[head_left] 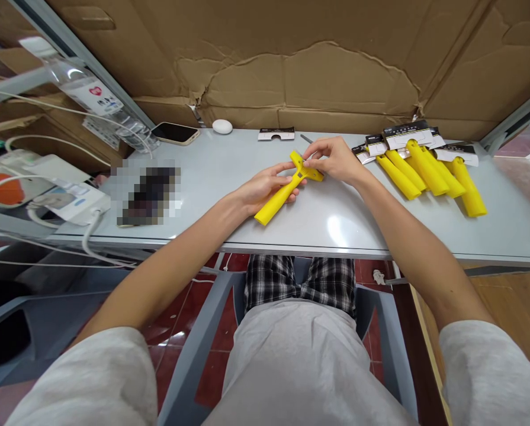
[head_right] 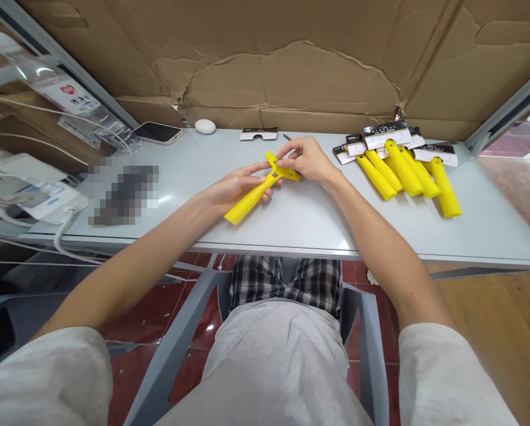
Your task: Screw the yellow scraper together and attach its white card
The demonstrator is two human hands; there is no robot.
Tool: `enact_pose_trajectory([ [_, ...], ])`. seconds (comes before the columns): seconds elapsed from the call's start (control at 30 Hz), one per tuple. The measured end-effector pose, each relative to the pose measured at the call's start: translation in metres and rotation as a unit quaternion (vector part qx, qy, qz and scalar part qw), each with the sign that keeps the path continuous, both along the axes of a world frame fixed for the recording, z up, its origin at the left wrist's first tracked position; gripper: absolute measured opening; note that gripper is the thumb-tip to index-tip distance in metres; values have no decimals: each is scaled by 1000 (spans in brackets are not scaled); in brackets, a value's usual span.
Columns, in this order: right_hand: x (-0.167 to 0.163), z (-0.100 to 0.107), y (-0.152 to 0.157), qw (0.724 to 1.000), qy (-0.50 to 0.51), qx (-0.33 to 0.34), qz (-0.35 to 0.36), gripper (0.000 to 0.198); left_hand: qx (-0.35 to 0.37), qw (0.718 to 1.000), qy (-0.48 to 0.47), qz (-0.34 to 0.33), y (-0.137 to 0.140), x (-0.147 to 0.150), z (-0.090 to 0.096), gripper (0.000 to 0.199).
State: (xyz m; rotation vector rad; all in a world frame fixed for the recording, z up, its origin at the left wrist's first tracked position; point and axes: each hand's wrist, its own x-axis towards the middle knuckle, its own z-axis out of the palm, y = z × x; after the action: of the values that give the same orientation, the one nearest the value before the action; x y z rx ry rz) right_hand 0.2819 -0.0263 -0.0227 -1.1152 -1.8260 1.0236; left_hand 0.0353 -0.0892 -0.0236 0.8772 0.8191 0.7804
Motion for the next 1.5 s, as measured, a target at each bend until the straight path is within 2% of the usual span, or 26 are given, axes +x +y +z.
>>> enact_pose_trajectory([
  [0.2, -1, -1, 0, 999, -24, -22, -19, 36, 6, 1000, -4, -19, 4, -3, -5, 63],
  [0.4, 1, -2, 2, 999, -41, 15, -2, 32, 16, 1000, 2, -25, 4, -4, -7, 65],
  [0.7, -3, 0, 0, 999, -48, 16, -7, 26, 14, 1000, 14, -11, 0, 1, 0, 57],
  [1.07, -1, 5, -5, 997, -74, 36, 1, 21, 29, 999, 3, -28, 5, -5, -9, 61],
  [1.4, -6, 1, -5, 998, -61, 6, -24, 46, 26, 999, 11, -21, 2, -2, -5, 61],
  [1.5, -8, 2, -6, 997, -69, -6, -35, 41, 23, 999, 6, -23, 3, -3, -6, 61],
])
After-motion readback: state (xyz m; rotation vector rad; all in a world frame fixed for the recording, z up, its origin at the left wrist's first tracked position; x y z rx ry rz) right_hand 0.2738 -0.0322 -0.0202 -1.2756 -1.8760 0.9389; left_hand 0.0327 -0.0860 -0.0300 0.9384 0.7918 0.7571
